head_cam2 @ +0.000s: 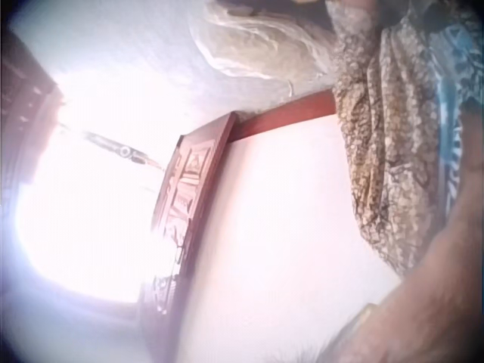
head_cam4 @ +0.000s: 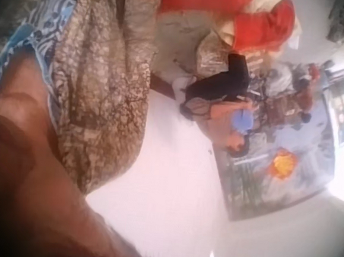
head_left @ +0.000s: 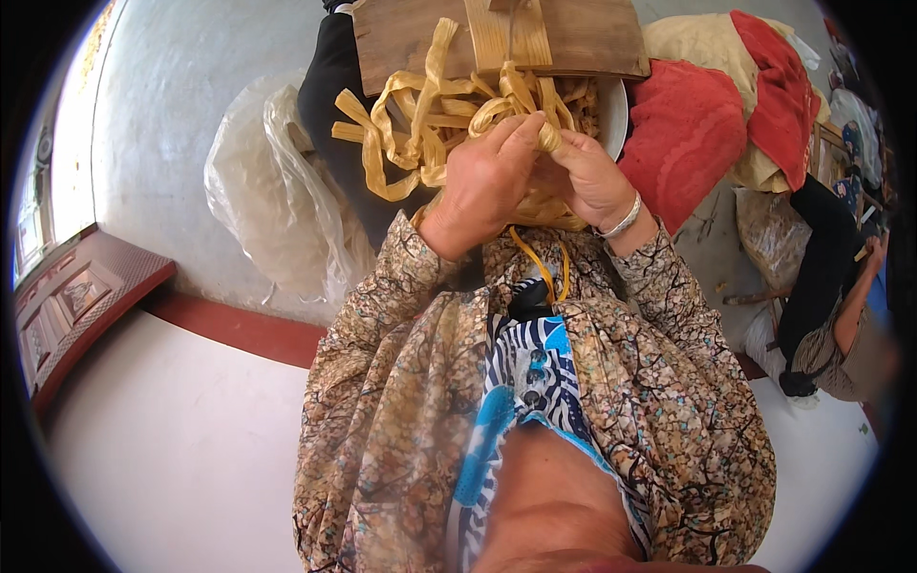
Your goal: The person sits on the floor and weaves a basket using yellow strips of material. They interlace the strips by hand, pulling and adjusting them to form the basket structure.
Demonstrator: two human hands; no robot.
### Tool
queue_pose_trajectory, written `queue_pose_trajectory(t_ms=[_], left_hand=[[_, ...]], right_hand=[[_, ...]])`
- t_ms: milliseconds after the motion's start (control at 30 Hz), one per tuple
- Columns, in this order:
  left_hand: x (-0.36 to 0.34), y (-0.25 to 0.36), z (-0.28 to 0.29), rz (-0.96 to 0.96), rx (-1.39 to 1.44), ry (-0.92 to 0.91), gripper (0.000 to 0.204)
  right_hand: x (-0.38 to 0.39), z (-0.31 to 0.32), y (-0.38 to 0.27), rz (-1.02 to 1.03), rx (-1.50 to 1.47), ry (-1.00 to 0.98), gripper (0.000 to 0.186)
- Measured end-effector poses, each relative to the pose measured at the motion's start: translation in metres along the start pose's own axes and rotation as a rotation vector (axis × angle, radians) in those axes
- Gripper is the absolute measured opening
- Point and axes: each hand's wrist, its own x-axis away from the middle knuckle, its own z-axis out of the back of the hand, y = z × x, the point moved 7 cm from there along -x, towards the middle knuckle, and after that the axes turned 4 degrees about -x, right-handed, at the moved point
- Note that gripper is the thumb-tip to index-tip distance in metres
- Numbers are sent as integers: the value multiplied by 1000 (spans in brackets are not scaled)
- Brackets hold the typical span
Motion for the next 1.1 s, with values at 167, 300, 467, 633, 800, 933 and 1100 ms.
queue_pose_trajectory(t_ms=[167, 300, 467, 633, 800, 933, 1100], left_hand=[[-11, 5, 4, 140, 203, -144, 34], [-23, 9, 7, 187, -5, -162, 27], [-25, -8, -3, 282, -21, -103, 18], [1, -36, -30, 988, 1063, -62, 26], [49, -13, -25, 1037, 1306, -289, 27], [19, -17, 16, 364, 206, -161, 13], [-10, 4, 22, 54, -116, -146, 11]], right_hand=[[-1, -5, -10, 50, -23, -95, 20], [-1, -16, -41, 679, 719, 20, 13], [17, -41, -57, 993, 1188, 128, 12], [13, -45, -60, 966, 933, 153, 9], [-4, -9, -53, 669, 233, 21, 13], [-5, 11, -69, 596, 253, 5, 26], [20, -43, -101, 701, 1188, -84, 35]])
